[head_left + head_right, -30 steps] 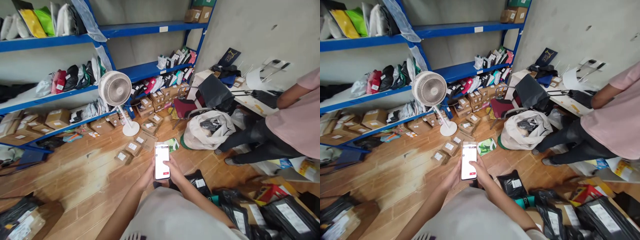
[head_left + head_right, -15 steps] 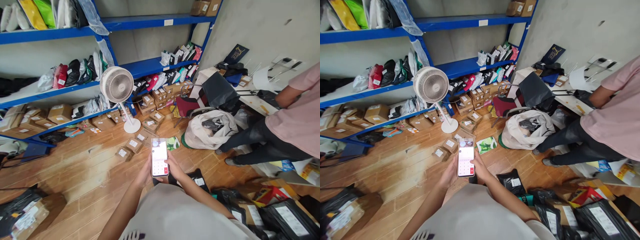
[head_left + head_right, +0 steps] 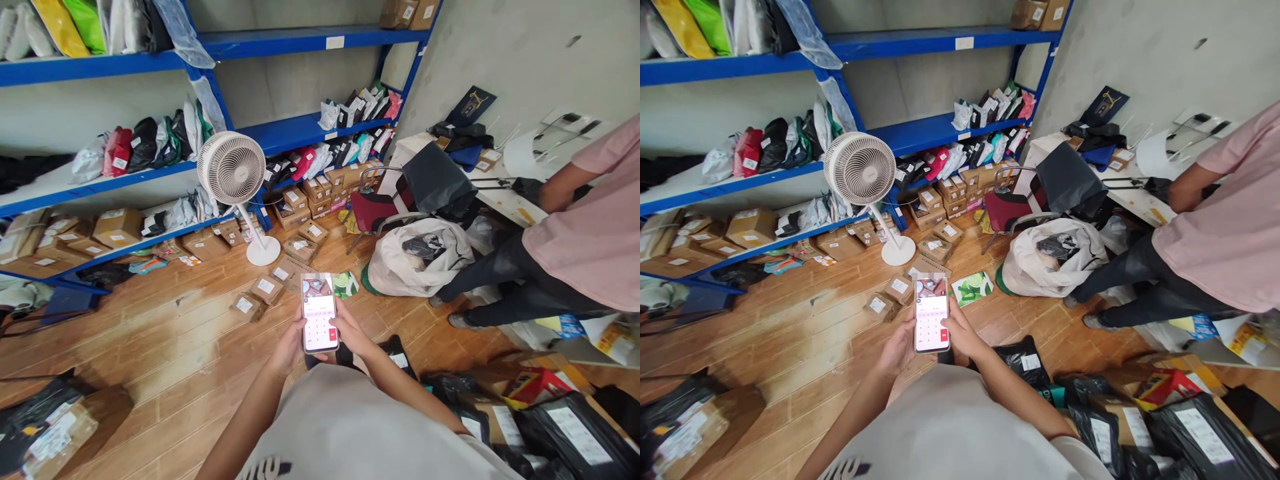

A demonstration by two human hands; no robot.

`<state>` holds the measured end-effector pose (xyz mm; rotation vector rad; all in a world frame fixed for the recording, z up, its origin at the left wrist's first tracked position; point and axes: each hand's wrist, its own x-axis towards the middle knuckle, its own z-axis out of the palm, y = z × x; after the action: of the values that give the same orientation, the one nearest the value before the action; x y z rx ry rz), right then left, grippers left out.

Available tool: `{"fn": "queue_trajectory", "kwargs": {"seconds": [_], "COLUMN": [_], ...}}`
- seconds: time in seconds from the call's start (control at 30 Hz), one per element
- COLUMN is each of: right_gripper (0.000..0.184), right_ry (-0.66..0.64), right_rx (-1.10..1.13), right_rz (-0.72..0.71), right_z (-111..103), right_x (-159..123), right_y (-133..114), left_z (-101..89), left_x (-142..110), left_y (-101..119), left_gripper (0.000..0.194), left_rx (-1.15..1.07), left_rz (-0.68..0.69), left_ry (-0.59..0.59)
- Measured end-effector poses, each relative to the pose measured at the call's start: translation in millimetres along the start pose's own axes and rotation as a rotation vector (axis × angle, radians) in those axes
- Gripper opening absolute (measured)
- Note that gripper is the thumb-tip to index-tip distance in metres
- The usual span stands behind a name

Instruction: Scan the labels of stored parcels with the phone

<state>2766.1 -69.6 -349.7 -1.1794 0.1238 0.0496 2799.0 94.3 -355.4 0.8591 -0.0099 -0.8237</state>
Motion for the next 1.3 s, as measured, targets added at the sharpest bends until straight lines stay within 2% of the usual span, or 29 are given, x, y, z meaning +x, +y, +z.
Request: {"fn": "queue_trajectory", "kwargs": {"seconds": [0.3, 0.5, 0.63, 0.8, 0.93, 1.03, 1.3], "right_gripper": [0.041, 0.073, 0.071, 0.062, 0.059, 0.049, 0.042], "right_ry": [-0.019, -0.146, -0.153, -0.071, -0.051, -0.012, -0.016], "right_rx": [-0.044, -0.098, -0.090, -0.053, -0.007, 0.021, 0.084], "right_rz": [-0.042, -0.053, -0.036, -0.009, 0.004, 0.027, 0.106], "right_z": [-4, -11, -11, -10, -5, 1, 15], "right_x": [1, -3, -2, 5, 12, 19, 43], "right_y": [7, 5, 1, -5, -2, 8, 36], "left_z": [3.8, 5.4, 7.5, 2.9, -5.5, -18.2, -50.4], "left_x": [0, 3, 6, 8, 9, 10, 9], "left_y": [1, 1, 2, 5, 11, 12, 17], "left_gripper": [0.091, 0.097, 0.100, 0.101, 0.113, 0.117, 0.117], "left_rx": [0.053, 0.221, 0.303, 0.101, 0.090, 0.112, 0.127], "left_rz": [-0.045, -0.036, -0.030, -0.024, -0.055, -0.054, -0.132], "left_ry": [-0.018, 0.088, 0.139, 0.005, -0.061, -0.083, 0.058]}}
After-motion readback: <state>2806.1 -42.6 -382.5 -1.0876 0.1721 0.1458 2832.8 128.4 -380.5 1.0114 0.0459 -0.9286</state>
